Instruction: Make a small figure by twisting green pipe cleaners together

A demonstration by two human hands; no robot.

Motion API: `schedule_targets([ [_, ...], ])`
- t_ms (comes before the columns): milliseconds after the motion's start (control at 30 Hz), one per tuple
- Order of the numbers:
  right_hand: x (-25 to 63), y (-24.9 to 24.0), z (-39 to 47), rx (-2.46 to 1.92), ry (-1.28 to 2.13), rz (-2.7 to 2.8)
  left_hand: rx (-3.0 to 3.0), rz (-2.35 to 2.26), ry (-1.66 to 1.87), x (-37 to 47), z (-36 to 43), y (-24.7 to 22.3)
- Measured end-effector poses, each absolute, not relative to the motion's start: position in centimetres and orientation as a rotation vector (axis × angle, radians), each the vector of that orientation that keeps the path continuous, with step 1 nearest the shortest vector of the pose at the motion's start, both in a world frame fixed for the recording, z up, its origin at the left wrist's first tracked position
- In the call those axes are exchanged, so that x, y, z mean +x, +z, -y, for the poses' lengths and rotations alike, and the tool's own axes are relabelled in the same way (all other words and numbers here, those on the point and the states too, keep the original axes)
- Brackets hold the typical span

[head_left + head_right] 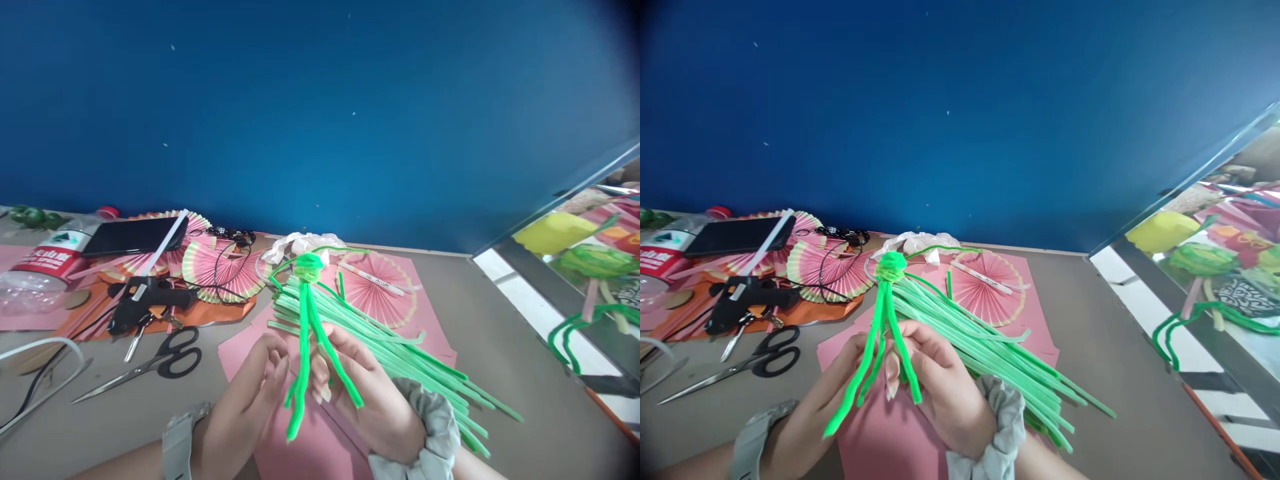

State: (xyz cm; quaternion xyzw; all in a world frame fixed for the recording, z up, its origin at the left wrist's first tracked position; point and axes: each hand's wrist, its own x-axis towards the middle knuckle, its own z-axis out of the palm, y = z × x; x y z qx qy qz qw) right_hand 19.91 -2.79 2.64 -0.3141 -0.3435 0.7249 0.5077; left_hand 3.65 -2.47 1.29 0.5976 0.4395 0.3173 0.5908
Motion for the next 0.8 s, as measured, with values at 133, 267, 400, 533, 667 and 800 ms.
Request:
schedule_targets([
  [133,19.4,2.2,3.2,-0.712,1.825,0.895,1.129,-0.996,0.603,3.6,1.9,2.5],
  [267,19.6,2.6,3.4,-0.738,1.849,0.993,0.830,-0.624,0.528,3.9,1.4,3.5],
  [400,19.9,3.4,3.2,-0.838,1.778,1.123,0.696,-0.668,0.547,3.6,1.2,3.2],
  [533,19.9,3.8,3.0,-0.934,1.670,1.235,0.828,-0.651,0.532,3.2,0.9,3.1],
  [667,20.0,4.2,3.0,-0.966,1.653,1.276,0.992,-0.657,0.550,3.3,0.7,3.5],
  [800,20.1,4.5,3.2,-0.999,1.667,1.334,1.219,-0.766,0.624,3.0,0.3,4.0],
])
